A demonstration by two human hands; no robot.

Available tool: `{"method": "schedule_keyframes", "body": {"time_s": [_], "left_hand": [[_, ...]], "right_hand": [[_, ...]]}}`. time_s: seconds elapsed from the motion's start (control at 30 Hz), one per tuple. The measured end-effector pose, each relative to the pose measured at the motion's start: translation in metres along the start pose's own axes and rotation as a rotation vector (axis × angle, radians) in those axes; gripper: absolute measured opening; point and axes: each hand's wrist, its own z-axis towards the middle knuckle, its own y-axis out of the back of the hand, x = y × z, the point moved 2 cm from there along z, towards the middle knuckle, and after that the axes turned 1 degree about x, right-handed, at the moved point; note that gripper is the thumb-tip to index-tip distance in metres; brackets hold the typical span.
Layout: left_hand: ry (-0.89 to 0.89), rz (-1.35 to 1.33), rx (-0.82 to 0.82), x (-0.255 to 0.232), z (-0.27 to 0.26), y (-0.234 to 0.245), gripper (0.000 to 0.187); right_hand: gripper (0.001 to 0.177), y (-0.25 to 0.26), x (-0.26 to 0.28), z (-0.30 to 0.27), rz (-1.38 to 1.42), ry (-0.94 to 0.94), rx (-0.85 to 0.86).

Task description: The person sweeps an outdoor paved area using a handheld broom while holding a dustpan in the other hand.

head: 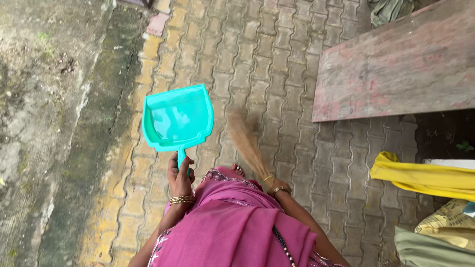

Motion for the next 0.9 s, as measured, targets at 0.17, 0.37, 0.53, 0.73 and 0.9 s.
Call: {"method": "schedule_keyframes", "body": {"time_s": [0.17,0.37,0.53,0.73,0.9], "left_hand": [[-0.005,-0.013,0.016,-0.001,0.031,-0.065,0.044],[0.028,-0.026,0.045,0.003,0.080,-0.111,0.041],[0.067,-0.086,0.074,-0.002,0.140,-0.146,0.042],[0.077,-0.063,0.093,-0.036,0.240,-0.181,0.043],[0.023,-0.041,0.119,-0.080,0.313,-0.198,0.041]], "right_hand": [[0.047,0.049,-0.012,0.017,-0.131,0.183,-0.065],[0.091,0.115,-0.023,0.051,-0.088,0.118,-0.070],[0.095,0.177,0.008,0.113,0.141,-0.031,-0.162],[0.070,0.252,0.091,0.174,0.271,-0.176,-0.088],[0.065,0.291,0.169,0.201,0.089,-0.223,0.043]]}}
